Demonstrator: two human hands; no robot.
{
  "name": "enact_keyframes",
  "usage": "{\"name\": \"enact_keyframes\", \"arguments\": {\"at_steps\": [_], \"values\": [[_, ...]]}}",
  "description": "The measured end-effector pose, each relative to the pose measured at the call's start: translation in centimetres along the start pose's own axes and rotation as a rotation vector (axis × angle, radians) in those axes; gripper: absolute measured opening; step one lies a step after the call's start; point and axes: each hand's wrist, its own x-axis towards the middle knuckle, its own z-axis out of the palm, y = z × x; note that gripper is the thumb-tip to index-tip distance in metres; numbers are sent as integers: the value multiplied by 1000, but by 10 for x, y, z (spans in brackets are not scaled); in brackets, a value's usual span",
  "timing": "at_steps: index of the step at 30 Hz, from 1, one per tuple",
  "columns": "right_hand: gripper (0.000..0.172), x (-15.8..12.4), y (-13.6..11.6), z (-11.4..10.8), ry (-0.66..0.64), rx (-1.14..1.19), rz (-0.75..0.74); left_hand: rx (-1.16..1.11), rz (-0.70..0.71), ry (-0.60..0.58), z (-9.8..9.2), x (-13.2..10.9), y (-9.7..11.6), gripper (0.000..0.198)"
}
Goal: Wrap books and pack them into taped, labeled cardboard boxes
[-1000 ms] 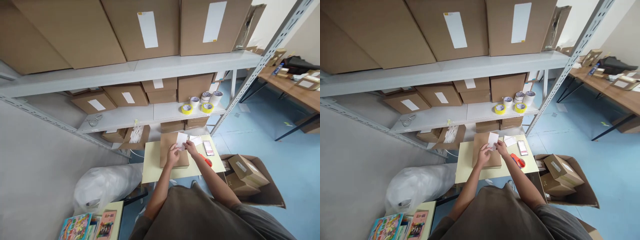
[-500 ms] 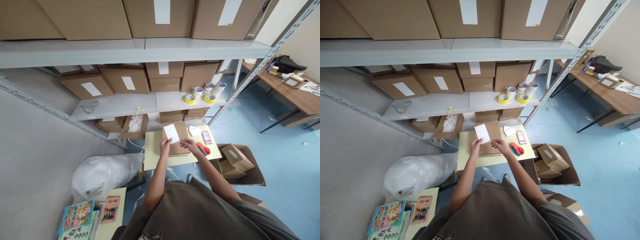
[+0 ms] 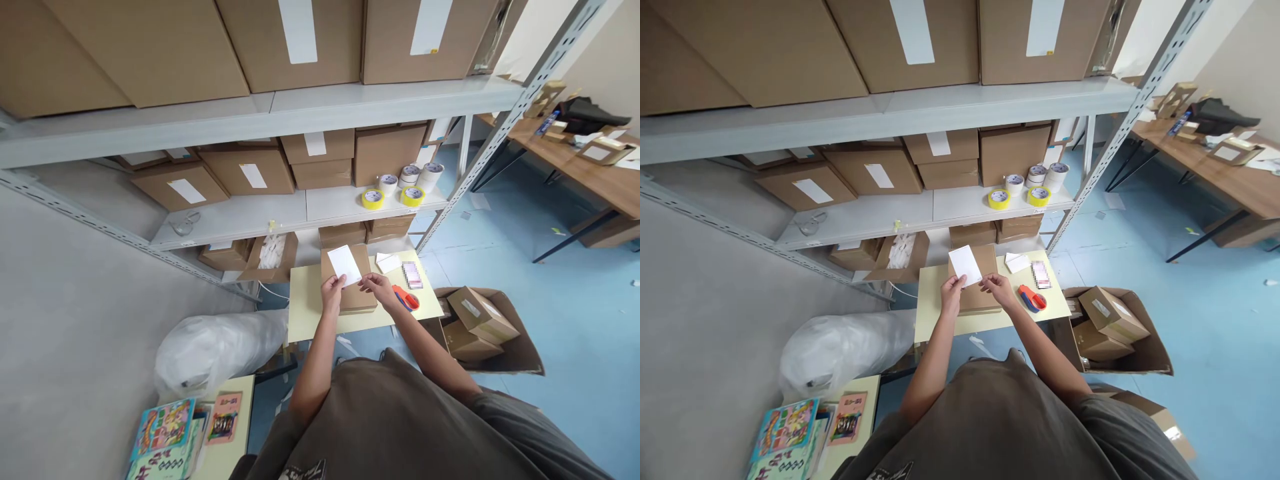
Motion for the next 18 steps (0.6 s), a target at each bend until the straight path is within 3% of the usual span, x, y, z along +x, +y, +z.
{"name": "enact_keyframes", "arguments": {"at_steps": [9, 11, 14, 18], "values": [[34, -5, -11, -16, -72, 71, -27, -63, -44, 10, 17, -8, -1, 56], [35, -6, -13, -19, -82, 85, -48, 18, -47, 63, 19, -11, 3, 60], [35, -7, -14, -22, -102, 94, -77, 211, 64, 122, 25, -20, 14, 61], [35, -8, -18, -28, -127, 67, -114, 282, 150, -218, 40, -35, 31, 44]]}}
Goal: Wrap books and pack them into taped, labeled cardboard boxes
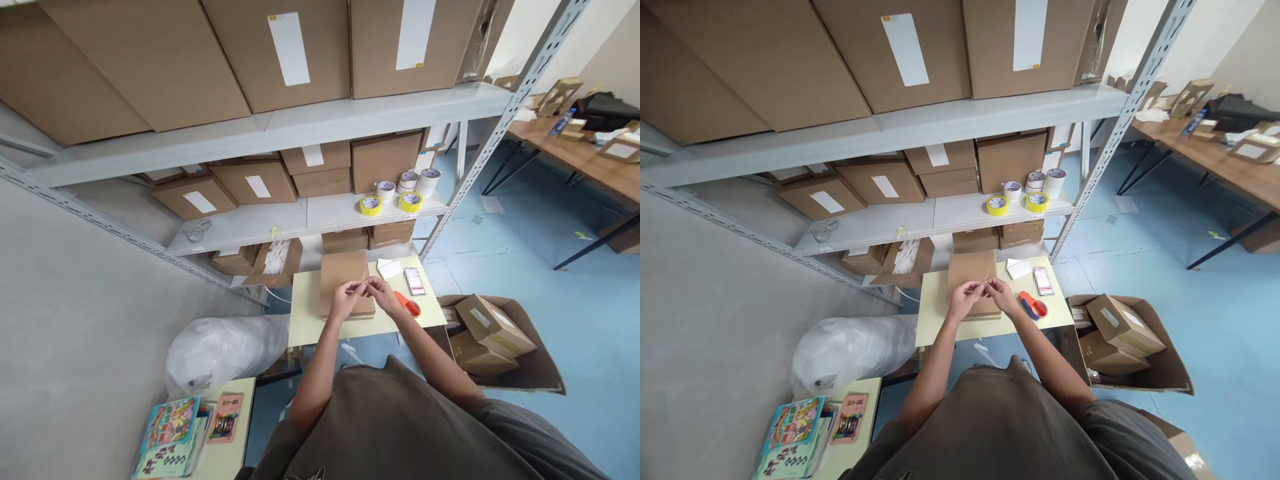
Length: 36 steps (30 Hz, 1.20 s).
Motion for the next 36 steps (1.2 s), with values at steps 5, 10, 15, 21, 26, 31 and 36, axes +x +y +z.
{"name": "enact_keyframes", "arguments": {"at_steps": [5, 10, 15, 21, 26, 31, 36], "values": [[35, -6, -8, -13, -49, -21, -14, -40, 8, -43, 16, -3, 14, 42], [37, -16, -10, -32, -53, 9, 11, -207, -82, 52, 30, 0, 3, 47], [39, -23, -6, -54, -9, 54, 29, -401, -202, -4, 51, -1, -2, 68], [31, -29, 1, -80, -4, 30, 46, -164, -101, -54, 82, -7, 1, 65], [32, -30, 11, -90, 49, 65, 134, -31, -92, 32, 102, -12, -8, 61], [43, -23, 19, -86, 44, 37, 72, -72, -114, 48, 105, -8, -20, 59], [42, -15, 18, -98, 132, 169, 82, -328, -224, 219, 62, 28, -31, 60]]}}
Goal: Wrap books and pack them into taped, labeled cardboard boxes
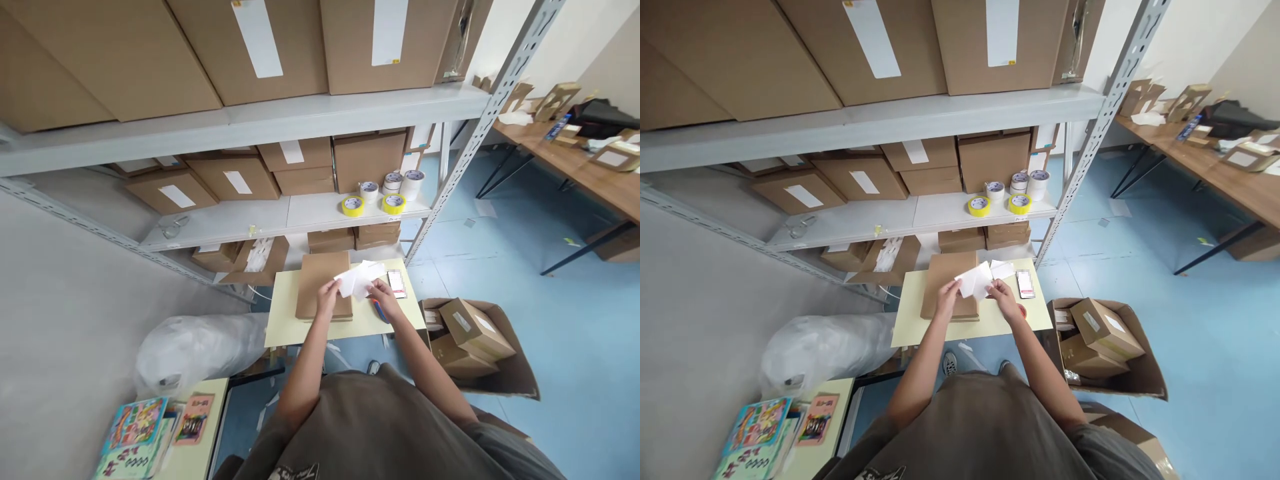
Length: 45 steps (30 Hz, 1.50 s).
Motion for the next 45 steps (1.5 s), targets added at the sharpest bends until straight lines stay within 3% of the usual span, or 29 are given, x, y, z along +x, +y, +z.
{"name": "enact_keyframes", "arguments": {"at_steps": [5, 7, 9, 14, 19, 24, 27, 29, 31, 33, 35, 37, 39, 42, 45], "values": [[42, 11, -7, -5, 248, 7, -55, -166, -19, 496, -76, 53, 23, 49], [39, 21, -2, 10, 300, -36, -65, -148, 27, 516, -105, 61, 28, 48], [38, 35, 9, 37, 300, -75, -36, -100, 84, 444, -128, 62, 29, 48], [39, 85, 57, 136, 211, -54, 145, 21, 180, 362, -179, 59, 32, 51], [43, 150, 105, 254, 61, 10, 275, 108, 216, 437, -252, 53, 51, 47], [41, 216, 134, 374, -20, -118, 352, 175, 248, 567, -324, 35, 67, 42], [37, 240, 142, 423, -23, -170, 354, 185, 253, 626, -352, 24, 69, 40], [39, 245, 147, 439, 0, -199, 353, 176, 268, 655, -364, 19, 67, 39], [41, 239, 151, 440, 26, -224, 345, 176, 285, 658, -369, 17, 65, 37], [41, 221, 154, 429, 24, -221, 333, 192, 296, 625, -370, 19, 61, 35], [43, 195, 155, 405, -13, -196, 333, 225, 312, 554, -364, 25, 57, 32], [49, 162, 153, 374, -147, -176, 350, 277, 333, 460, -352, 36, 52, 28], [54, 128, 146, 341, -205, -144, 368, 355, 356, 329, -329, 47, 46, 25], [53, 90, 132, 296, -201, -67, 334, 496, 396, 98, -279, 60, 35, 21], [47, 75, 119, 255, -12, -57, 235, 615, 439, -81, -221, 60, 21, 18]]}}
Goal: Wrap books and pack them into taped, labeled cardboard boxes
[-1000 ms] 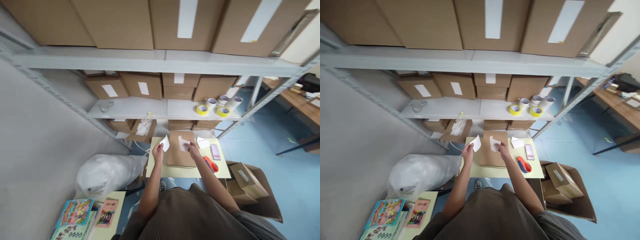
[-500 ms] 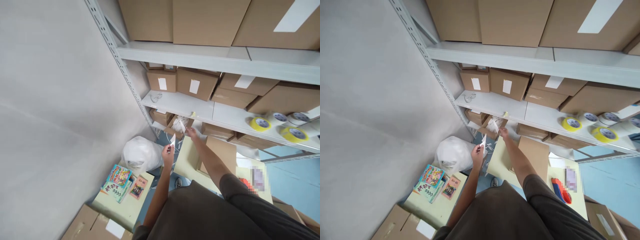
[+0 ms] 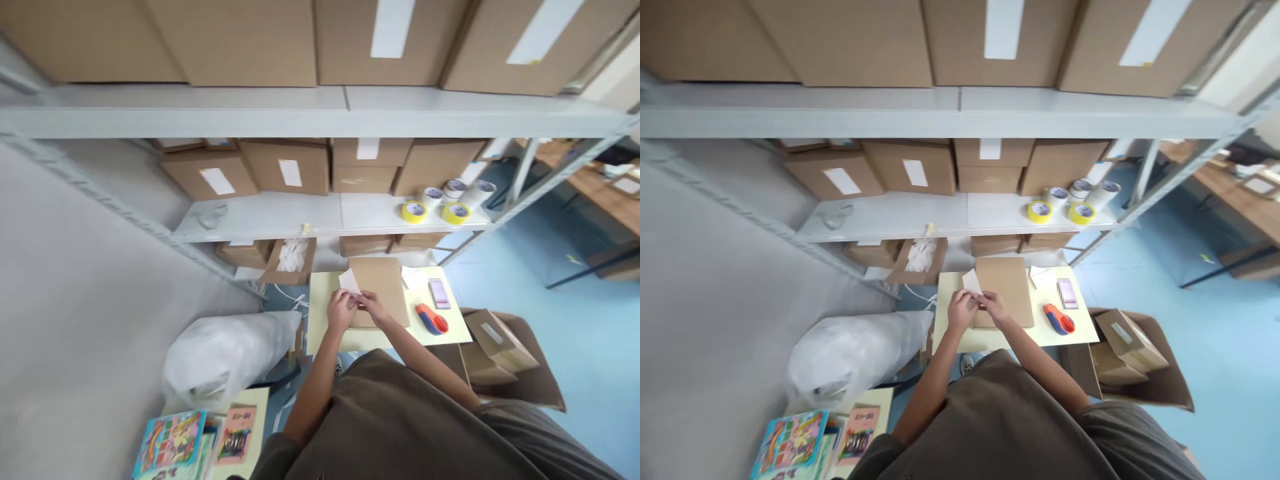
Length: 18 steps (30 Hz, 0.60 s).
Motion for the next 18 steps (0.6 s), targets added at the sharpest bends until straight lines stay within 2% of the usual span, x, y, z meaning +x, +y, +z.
{"name": "enact_keyframes", "arguments": {"at_steps": [2, 4, 6, 8, 11, 13, 15, 18], "values": [[45, -3, -4, -29, 199, 21, -27, 10, 50, -96, 33, -2, 11, 36], [45, -5, -5, -57, 318, 60, -14, -33, 19, -92, 61, -6, 17, 52], [45, -7, -4, -80, 322, 109, 15, -111, -132, -24, 83, -9, 18, 50], [44, -10, 0, -95, 286, 160, 46, -178, -291, -34, 100, -10, 16, 45], [45, -13, 8, -105, 236, 214, 82, -192, -371, -105, 113, -7, 12, 48], [44, -11, 14, -109, 226, 192, 78, -163, -386, -64, 117, -4, 11, 47], [41, -5, 21, -114, 246, 125, 47, -133, -413, -35, 119, 0, 10, 44], [40, 9, 29, -124, 318, -37, -5, -97, -469, -60, 123, 6, 9, 39]]}}
